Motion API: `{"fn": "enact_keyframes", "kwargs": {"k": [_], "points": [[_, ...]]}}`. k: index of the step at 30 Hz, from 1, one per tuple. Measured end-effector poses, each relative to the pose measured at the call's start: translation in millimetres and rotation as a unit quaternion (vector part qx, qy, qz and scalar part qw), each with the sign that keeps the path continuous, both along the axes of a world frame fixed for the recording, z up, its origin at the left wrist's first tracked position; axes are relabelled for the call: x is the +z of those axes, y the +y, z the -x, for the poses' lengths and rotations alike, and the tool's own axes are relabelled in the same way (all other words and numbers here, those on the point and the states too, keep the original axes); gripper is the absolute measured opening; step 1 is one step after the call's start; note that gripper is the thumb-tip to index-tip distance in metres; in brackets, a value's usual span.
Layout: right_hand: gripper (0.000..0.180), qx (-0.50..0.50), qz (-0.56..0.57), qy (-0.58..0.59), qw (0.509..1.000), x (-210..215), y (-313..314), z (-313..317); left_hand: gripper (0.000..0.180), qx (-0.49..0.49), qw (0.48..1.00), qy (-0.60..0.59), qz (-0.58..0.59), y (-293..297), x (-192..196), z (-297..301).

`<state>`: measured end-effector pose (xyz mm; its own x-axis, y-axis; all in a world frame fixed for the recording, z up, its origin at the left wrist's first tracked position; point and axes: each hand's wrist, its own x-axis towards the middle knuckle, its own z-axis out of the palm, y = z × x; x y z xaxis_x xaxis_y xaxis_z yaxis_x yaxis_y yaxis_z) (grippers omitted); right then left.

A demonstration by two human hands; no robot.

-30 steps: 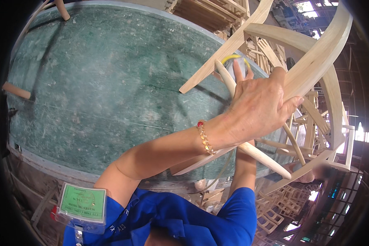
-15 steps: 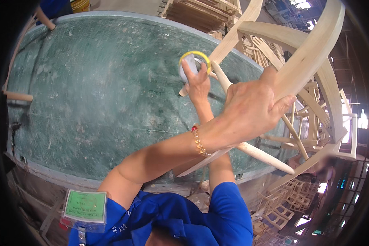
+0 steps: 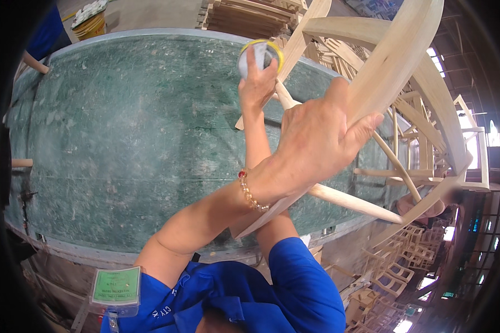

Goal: The person sands wooden chair frames on a conveyor belt using a handheld power sander and a sanding block. They rotate the chairs to access different surfaces and move them along the line after finishing.

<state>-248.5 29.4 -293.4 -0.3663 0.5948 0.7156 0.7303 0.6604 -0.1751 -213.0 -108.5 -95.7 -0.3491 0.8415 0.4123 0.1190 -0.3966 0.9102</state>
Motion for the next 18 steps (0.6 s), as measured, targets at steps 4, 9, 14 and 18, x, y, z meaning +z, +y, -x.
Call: {"fn": "enact_keyframes", "kwargs": {"k": [4,9,14,18], "points": [[0.086,0.044,0.018,-0.031,0.998,-28.4,-26.7,-20.4,0.038,0.005,1.000,-0.011,-0.015,2.9,1.4,2.0],[0.086,0.019,0.061,-0.072,0.995,-36.8,-48.8,-65.9,0.038,0.020,1.000,-0.016,-0.017,5.6,0.3,3.2],[0.091,0.012,0.061,-0.224,0.973,-10.6,-39.8,-131.8,0.039,-0.004,1.000,-0.020,-0.008,4.3,-1.4,3.8],[0.082,0.053,0.110,-0.327,0.937,41.5,-34.8,-150.9,0.040,-0.018,1.000,-0.012,-0.004,-1.5,-1.1,4.0]]}}
